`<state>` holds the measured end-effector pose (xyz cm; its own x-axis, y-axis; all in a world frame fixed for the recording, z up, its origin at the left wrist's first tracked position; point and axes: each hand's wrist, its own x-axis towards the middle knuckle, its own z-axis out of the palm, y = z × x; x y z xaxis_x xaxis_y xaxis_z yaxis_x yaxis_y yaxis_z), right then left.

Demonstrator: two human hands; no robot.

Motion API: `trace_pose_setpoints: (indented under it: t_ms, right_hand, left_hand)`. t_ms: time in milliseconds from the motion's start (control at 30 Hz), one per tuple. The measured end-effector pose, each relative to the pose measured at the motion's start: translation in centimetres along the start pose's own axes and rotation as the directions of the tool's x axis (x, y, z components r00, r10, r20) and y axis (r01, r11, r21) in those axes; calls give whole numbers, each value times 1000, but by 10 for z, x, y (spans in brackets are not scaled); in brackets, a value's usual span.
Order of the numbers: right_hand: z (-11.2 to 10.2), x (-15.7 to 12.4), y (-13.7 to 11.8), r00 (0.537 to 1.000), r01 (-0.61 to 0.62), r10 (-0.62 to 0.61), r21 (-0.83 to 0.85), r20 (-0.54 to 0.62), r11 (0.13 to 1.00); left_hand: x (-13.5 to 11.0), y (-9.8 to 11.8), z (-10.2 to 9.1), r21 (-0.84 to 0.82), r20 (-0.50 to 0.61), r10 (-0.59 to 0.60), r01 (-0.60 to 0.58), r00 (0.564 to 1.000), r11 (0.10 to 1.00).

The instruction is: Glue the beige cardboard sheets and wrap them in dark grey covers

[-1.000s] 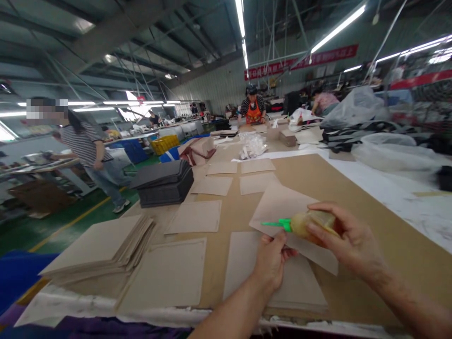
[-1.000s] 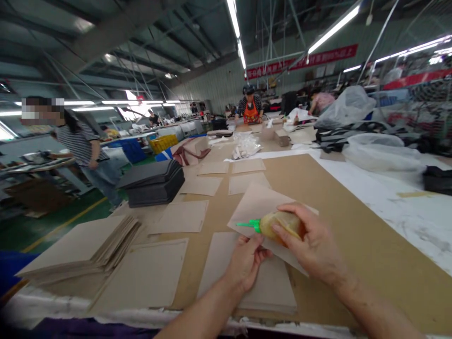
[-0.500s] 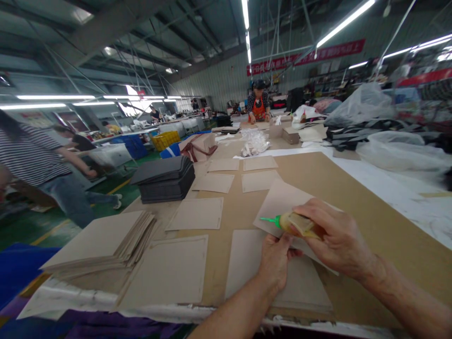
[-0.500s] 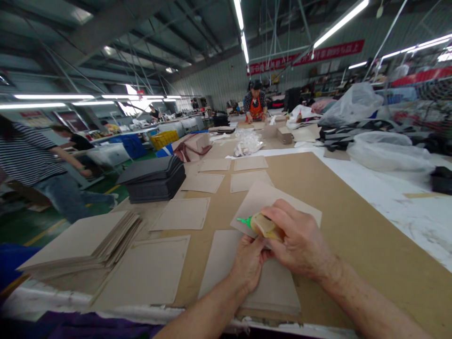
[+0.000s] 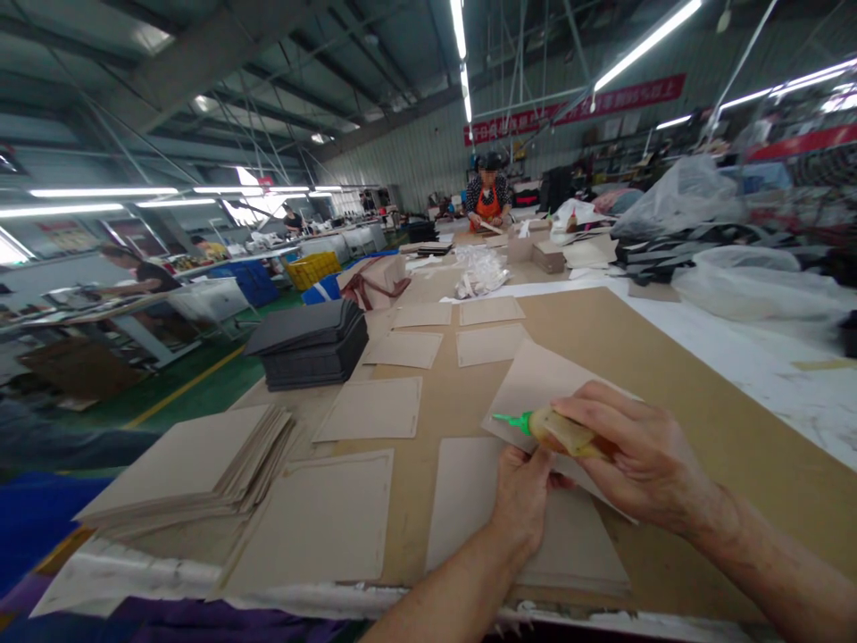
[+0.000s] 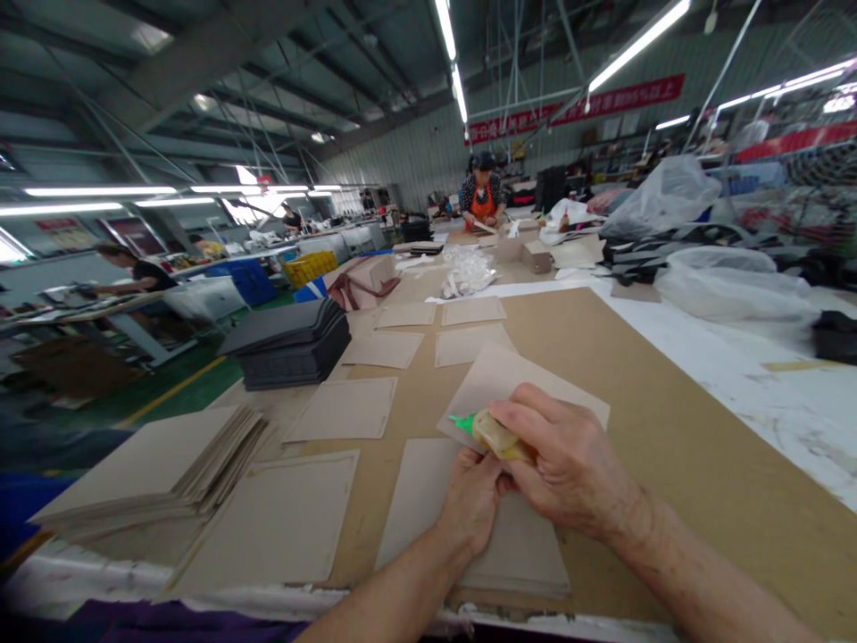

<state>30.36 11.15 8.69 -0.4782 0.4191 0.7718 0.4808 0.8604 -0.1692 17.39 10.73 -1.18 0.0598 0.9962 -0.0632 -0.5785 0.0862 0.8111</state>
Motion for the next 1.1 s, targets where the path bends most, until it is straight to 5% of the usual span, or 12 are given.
trace_pose_setpoints:
  t_ms: [100, 467, 1100]
  right_hand:
    - [-1, 0, -3, 999, 14, -15, 38, 47, 999]
    - [-14, 1, 23, 993, -43, 24, -164, -114, 986]
    - [-30, 17, 48, 970, -146, 79, -289, -230, 946]
  left_hand:
    - [-1, 2, 1, 7, 10, 2, -2, 1000, 1000]
    - [-4, 8, 6, 31, -50, -25, 27, 998, 999]
    - [-5, 7, 2, 61, -71, -29, 33, 997, 998]
